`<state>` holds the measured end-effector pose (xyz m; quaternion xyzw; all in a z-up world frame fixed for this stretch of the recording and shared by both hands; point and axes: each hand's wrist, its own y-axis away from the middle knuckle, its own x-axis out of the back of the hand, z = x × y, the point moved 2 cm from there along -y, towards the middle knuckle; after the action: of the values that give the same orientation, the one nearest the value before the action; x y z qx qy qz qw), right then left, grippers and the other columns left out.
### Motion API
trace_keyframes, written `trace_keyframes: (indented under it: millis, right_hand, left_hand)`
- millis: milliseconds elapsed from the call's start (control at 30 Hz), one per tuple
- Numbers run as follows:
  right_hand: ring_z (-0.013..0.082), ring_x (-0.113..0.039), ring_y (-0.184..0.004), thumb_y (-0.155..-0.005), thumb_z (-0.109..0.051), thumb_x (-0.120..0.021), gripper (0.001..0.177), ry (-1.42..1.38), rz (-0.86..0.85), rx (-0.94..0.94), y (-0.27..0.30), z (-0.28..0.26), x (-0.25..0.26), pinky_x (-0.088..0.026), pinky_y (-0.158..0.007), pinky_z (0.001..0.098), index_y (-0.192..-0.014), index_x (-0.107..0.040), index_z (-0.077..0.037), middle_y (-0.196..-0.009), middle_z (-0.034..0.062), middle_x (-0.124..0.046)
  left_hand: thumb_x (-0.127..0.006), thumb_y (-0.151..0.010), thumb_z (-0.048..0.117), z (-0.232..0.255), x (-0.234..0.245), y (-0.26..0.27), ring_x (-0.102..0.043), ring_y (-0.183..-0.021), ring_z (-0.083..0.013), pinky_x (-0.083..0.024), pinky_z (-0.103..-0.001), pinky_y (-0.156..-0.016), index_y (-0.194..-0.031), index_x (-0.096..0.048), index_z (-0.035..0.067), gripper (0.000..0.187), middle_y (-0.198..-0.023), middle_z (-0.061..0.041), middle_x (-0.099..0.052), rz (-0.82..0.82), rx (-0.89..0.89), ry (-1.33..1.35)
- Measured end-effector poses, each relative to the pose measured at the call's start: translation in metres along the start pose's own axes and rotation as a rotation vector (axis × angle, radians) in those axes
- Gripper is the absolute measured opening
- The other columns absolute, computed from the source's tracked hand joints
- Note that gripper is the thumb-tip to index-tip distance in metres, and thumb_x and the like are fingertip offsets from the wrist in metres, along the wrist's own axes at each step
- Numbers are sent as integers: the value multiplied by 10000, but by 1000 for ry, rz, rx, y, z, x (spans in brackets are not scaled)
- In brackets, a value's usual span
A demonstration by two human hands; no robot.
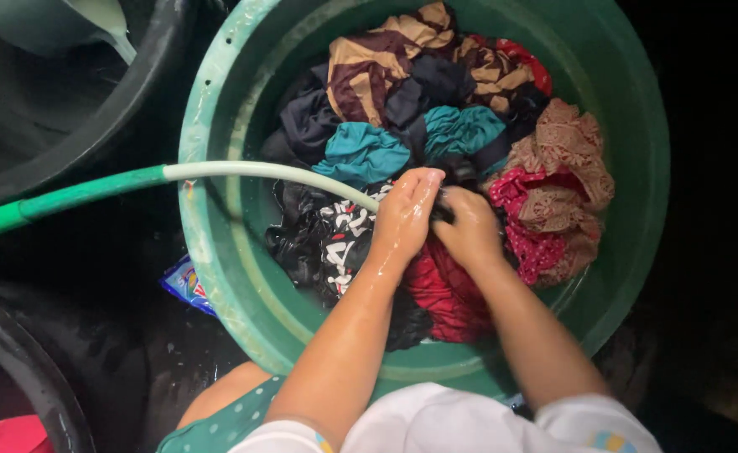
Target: Washing clothes by hand in a plastic basin with water from a hose and detergent.
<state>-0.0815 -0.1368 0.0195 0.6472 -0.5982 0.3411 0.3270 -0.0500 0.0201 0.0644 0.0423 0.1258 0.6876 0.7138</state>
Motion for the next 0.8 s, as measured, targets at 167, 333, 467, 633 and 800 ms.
trace_keyframes:
  millis: [167,333,467,633,800]
  right_hand:
    - [389,-668,-1106,-719,-133,-779,382,-77,26,83,25,-22,60,-514,-982,483,-1070,-674,-24,-1211,169,-701]
    - [395,-536,-1299,-861,-276,-727,513,315,-35,131,3,-3,-26,-432,-1053,559,-1339,-640,-109,-1461,193,-542]
    - [381,-412,-1365,-938,-376,-643,503,502,-191,-93,-9,53,-101,-363,-1036,653,-1409,-595,-208,-1580,117,-415]
    - [385,-432,-1338,-934,-392,-660,464,564,-119,-93,-27,39,-94,-379,-1008,675,-1378,-628,-263,-1601,90,-427]
    - [403,-508,-1181,-878,-368,-732,379,516,-23,-146,-27,22,-78,-412,-921,637,-1248,-713,-285,-1524,78,-496]
  left_hand:
    - [-569,-1035,324,1,-1,-3,-699,-920,-158,-538,-303,-860,-1116,-715,34,334,-980,-88,-755,11,47,-51]
    - [-596,-1018,311,-21,-6,-6,-705,-895,-230,-544,-335,-833,-1101,-704,37,306,-954,-121,-738,-2,29,-85]
    - [-590,-1018,254,-24,-8,11,-682,-979,-359,-539,-417,-869,-1086,-684,45,239,-1023,-180,-713,-53,-238,-304]
    - [-567,-1015,324,-33,1,19,-690,-829,-406,-521,-518,-764,-971,-735,55,320,-872,-168,-724,-201,-36,-665]
    - [-495,-940,549,3,42,15,-781,-716,-303,-597,-389,-772,-712,-753,30,622,-667,-137,-749,-615,673,-732]
